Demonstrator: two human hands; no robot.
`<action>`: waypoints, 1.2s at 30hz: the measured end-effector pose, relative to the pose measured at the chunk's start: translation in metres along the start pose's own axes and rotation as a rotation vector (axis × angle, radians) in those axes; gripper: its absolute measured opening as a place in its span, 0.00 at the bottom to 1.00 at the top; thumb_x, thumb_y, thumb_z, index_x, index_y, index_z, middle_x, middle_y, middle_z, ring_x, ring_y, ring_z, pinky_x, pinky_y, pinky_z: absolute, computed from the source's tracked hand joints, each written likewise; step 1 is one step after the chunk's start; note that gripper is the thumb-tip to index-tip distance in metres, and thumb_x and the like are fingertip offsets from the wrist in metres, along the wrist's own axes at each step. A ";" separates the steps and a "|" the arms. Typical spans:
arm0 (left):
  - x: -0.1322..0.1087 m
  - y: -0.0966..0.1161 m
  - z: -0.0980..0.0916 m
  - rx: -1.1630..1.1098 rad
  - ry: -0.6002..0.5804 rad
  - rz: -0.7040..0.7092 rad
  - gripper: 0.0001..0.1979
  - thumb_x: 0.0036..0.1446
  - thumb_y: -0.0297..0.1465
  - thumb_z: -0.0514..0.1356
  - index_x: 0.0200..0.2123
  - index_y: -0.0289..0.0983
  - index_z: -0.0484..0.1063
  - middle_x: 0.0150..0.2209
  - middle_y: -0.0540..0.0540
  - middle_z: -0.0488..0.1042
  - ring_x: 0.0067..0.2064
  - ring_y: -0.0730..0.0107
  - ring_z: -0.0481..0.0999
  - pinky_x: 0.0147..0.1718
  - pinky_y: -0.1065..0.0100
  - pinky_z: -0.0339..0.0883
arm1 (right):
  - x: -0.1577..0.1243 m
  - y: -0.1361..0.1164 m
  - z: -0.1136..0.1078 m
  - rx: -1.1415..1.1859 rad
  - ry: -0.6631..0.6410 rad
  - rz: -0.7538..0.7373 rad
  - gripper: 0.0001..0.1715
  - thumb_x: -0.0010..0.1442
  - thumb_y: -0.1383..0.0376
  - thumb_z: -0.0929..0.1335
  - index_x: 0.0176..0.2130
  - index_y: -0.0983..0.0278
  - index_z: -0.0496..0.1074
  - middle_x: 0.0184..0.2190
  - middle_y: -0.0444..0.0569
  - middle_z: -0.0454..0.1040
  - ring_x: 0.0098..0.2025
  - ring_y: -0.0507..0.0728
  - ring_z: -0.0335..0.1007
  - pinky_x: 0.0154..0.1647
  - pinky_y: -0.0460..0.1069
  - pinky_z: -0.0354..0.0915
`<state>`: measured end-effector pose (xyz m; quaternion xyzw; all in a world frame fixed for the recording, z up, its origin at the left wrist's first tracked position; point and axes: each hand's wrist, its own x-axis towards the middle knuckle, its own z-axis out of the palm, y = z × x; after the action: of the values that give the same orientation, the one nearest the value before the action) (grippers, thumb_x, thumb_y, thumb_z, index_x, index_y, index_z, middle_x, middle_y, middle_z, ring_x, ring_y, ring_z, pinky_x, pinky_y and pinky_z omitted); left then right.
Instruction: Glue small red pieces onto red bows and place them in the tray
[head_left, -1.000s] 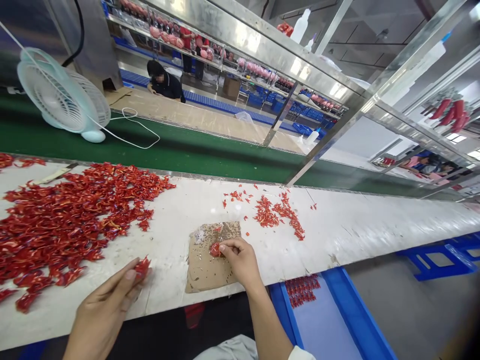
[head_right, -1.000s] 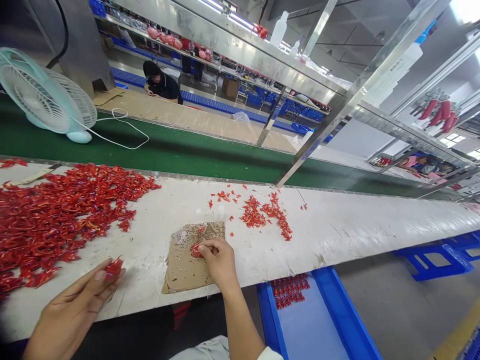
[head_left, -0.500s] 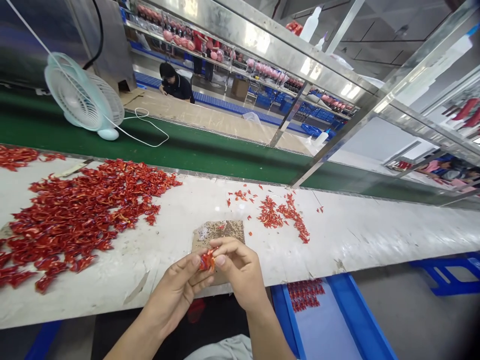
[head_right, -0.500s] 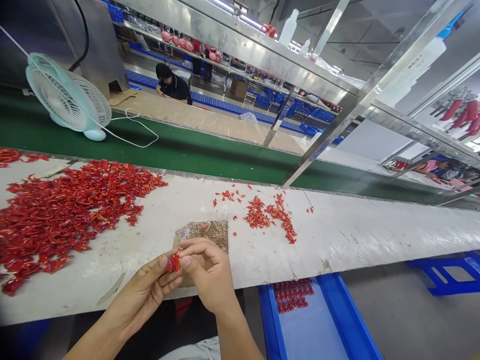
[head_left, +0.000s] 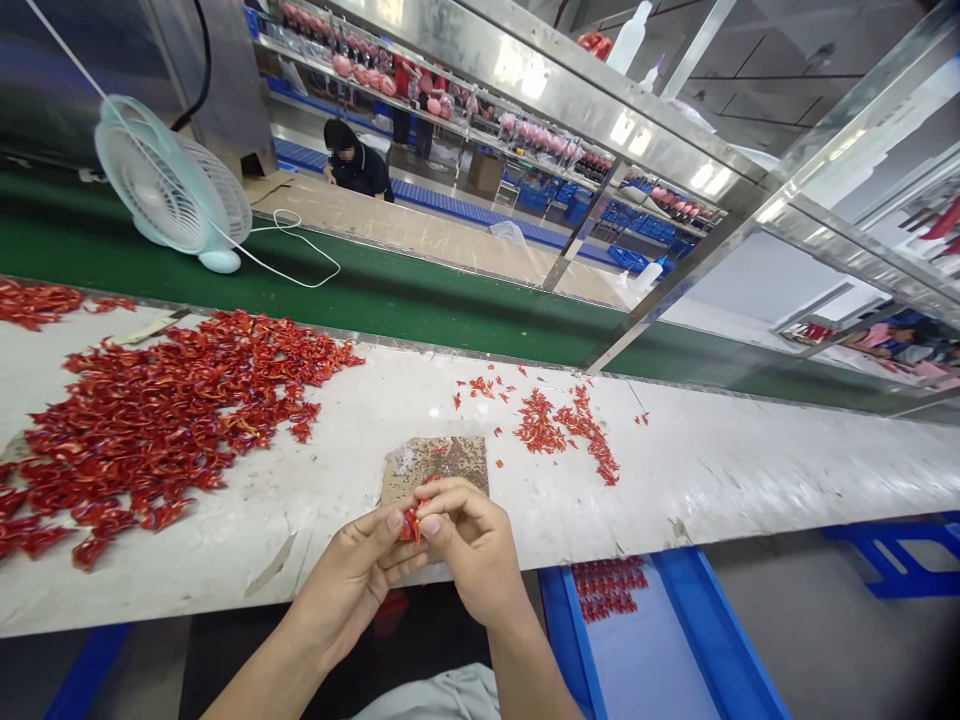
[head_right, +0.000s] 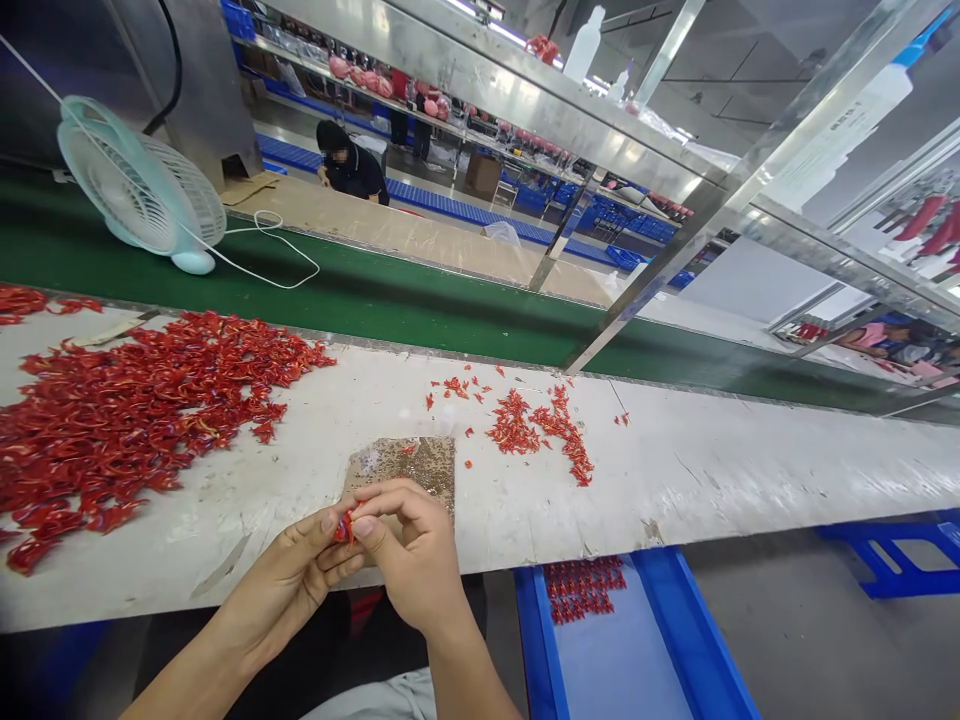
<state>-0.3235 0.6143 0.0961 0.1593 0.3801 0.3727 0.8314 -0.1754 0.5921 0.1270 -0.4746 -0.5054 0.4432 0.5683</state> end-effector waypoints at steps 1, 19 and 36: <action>0.000 0.000 0.000 -0.001 0.000 0.002 0.17 0.49 0.38 0.72 0.42 0.36 0.80 0.38 0.43 0.81 0.37 0.67 0.81 0.40 0.69 0.78 | 0.000 0.000 0.000 -0.005 -0.001 -0.003 0.03 0.62 0.63 0.72 0.36 0.59 0.79 0.43 0.50 0.78 0.49 0.58 0.74 0.54 0.54 0.68; -0.004 -0.005 -0.007 0.177 -0.161 0.054 0.15 0.59 0.40 0.64 0.43 0.35 0.78 0.40 0.40 0.80 0.40 0.64 0.79 0.45 0.65 0.74 | -0.014 0.018 0.013 -0.252 0.036 -0.262 0.10 0.67 0.67 0.66 0.46 0.57 0.74 0.44 0.49 0.74 0.49 0.57 0.71 0.52 0.54 0.67; 0.010 0.013 -0.046 1.381 0.127 1.273 0.19 0.47 0.30 0.73 0.44 0.48 0.80 0.38 0.52 0.82 0.39 0.66 0.76 0.44 0.65 0.66 | -0.013 0.050 0.014 0.531 -0.031 0.396 0.20 0.54 0.60 0.78 0.45 0.64 0.76 0.41 0.52 0.80 0.45 0.60 0.78 0.49 0.55 0.73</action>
<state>-0.3600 0.6301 0.0680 0.7741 0.4030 0.4574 0.1707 -0.1922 0.5882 0.0757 -0.3921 -0.2789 0.6685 0.5670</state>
